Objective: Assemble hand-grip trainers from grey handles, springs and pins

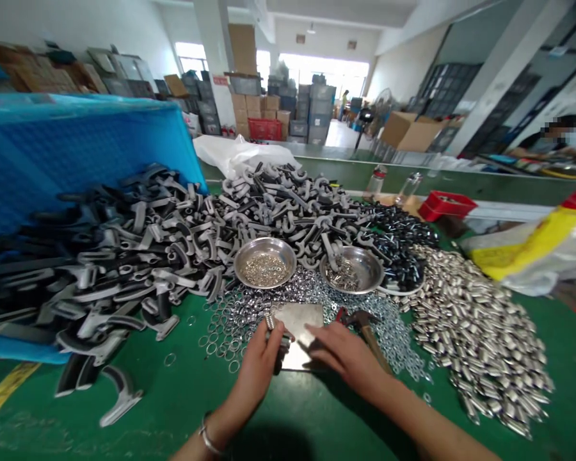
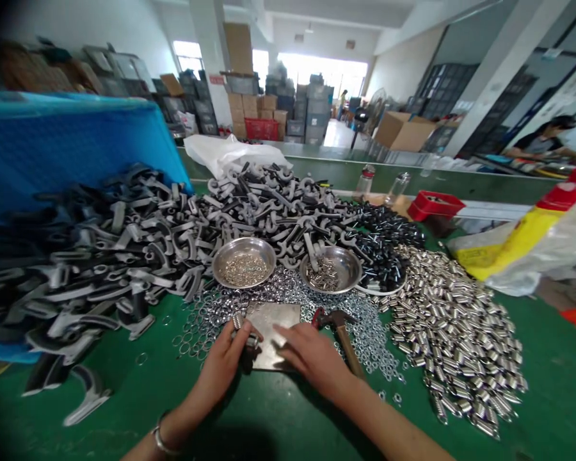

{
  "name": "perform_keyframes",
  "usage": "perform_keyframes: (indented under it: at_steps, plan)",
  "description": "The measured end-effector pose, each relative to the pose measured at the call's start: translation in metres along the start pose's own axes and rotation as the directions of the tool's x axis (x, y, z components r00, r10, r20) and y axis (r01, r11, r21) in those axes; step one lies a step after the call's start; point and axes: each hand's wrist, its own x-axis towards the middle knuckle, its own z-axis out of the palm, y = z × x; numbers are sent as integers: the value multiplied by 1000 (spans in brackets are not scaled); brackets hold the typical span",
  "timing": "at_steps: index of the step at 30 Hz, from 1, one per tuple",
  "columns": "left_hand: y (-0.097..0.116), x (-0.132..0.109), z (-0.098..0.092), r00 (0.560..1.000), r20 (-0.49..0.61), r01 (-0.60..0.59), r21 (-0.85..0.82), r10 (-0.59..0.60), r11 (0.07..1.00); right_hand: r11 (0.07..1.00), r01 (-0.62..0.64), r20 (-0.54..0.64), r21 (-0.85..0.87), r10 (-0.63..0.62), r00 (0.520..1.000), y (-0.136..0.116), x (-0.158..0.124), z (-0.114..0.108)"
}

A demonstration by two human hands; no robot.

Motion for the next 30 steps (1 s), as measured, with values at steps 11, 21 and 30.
perform_keyframes:
  at_steps: [11, 21, 30]
  plan:
    - [6, 5, 23, 988, 102, 124, -101, -114, 987, 581, -766, -484, -275, 605, 633, 226, 10, -139]
    - [12, 8, 11, 995, -34, 87, -171, -94, 981, 620, -710, -473, -335, 541, 695, 185, -3, -133]
    - [20, -3, 12, 999, 49, 12, -154, -4, 988, 921, -288, -93, 263, 321, 942, -27, -12, -28]
